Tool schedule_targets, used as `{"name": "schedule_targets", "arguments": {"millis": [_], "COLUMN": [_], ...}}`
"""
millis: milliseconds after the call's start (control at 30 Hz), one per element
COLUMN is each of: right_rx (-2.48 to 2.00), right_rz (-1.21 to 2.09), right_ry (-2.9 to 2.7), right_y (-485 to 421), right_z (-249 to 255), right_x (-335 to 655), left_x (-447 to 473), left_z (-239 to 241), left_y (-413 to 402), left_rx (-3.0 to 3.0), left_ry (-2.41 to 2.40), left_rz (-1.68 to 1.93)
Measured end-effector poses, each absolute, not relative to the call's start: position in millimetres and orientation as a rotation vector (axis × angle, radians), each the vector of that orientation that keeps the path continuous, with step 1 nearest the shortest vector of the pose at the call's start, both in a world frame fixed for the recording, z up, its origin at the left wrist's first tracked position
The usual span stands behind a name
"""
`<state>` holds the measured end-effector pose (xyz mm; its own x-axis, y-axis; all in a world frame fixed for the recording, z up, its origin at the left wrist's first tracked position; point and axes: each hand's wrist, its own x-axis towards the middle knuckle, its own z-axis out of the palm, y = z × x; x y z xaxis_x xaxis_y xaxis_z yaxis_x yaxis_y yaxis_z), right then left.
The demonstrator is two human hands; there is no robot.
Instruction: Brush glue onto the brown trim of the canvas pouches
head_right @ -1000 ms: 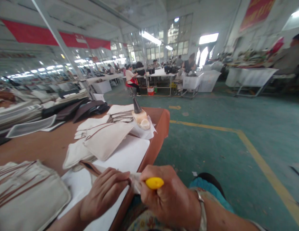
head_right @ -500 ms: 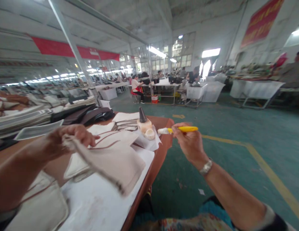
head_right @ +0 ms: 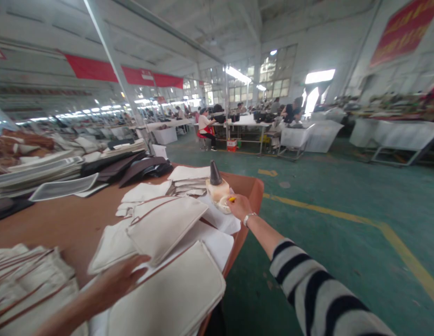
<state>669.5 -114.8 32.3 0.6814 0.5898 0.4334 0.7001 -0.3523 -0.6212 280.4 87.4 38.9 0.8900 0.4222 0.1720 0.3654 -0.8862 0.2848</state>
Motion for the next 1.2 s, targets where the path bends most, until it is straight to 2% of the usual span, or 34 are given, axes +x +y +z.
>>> {"name": "schedule_targets", "arguments": {"millis": [133,267,633,767,1000,1200], "right_rx": [-2.051,-1.979,-1.729,-1.624,-1.471,-1.440], "right_rz": [-0.179,-0.204,-0.010,-0.033,0.007,0.025], "right_ry": [-1.069,-1.096,-0.616,-0.462,-0.516,-0.545], "right_y": [-122.7,-138.6,-138.8,-155.8,-208.0,-227.7], "right_z": [25.2,28.8,8.0,12.7,30.6,26.8], "right_x": [675.8,672.9,659.3,637.1,556.4,518.1], "left_x": [357.3,389.9,404.3,407.6,406.9,393.7], "left_z": [2.8,-11.1,-14.1,-17.7,-14.4,-10.4], "left_y": [39.9,24.8,39.7,38.8,30.3,3.4], "left_rx": [2.841,2.895,2.729,2.706,2.710,2.756], "left_ry": [0.566,0.786,0.863,0.825,0.683,0.633], "left_rz": [0.027,-0.020,-0.120,-0.108,-0.191,-0.104]}}
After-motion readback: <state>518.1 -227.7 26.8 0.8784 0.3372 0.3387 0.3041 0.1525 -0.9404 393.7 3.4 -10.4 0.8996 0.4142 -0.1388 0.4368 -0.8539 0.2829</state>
